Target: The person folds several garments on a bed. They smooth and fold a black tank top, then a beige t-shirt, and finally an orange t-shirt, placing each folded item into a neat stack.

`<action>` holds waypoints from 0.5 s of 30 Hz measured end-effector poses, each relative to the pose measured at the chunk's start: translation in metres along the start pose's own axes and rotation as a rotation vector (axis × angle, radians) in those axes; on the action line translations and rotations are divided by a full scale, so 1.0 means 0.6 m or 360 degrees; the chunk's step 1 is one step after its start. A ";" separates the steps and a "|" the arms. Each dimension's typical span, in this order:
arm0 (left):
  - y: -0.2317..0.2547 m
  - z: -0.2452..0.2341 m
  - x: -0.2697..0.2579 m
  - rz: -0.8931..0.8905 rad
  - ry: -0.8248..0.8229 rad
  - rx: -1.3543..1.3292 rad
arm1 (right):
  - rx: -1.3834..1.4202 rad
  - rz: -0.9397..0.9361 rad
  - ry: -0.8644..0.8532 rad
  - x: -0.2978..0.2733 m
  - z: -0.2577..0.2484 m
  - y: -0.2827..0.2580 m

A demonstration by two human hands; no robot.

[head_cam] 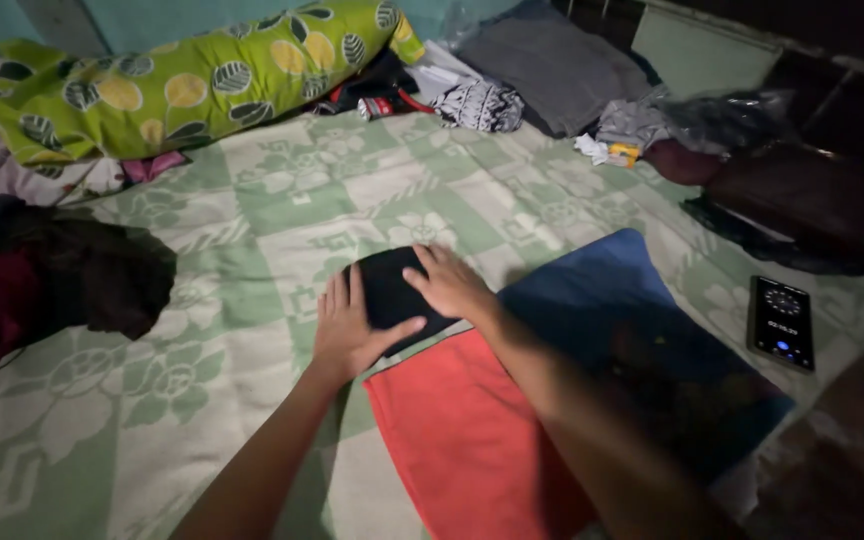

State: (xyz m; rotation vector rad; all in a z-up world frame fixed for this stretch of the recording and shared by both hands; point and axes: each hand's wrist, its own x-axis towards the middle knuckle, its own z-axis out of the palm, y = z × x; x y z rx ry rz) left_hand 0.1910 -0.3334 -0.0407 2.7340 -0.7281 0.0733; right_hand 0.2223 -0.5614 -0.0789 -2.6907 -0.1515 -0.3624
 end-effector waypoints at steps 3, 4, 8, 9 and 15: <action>-0.005 0.001 0.007 -0.0047 -0.0132 -0.0049 | -0.0052 0.0137 -0.0089 -0.005 -0.006 -0.001; -0.018 0.003 0.000 -0.0079 -0.0182 -0.0054 | -0.0117 0.0168 -0.0096 -0.003 -0.002 -0.008; -0.105 -0.028 0.002 -0.0114 -0.0237 -0.0356 | -0.0323 0.0308 -0.0003 0.011 -0.009 -0.027; -0.149 -0.054 -0.006 -0.0140 -0.0221 -0.0391 | -0.0361 0.0347 0.0051 0.016 -0.013 -0.037; -0.434 -0.278 -0.244 -0.0134 0.0310 -0.0025 | -0.0078 0.0126 0.0325 0.078 -0.032 -0.220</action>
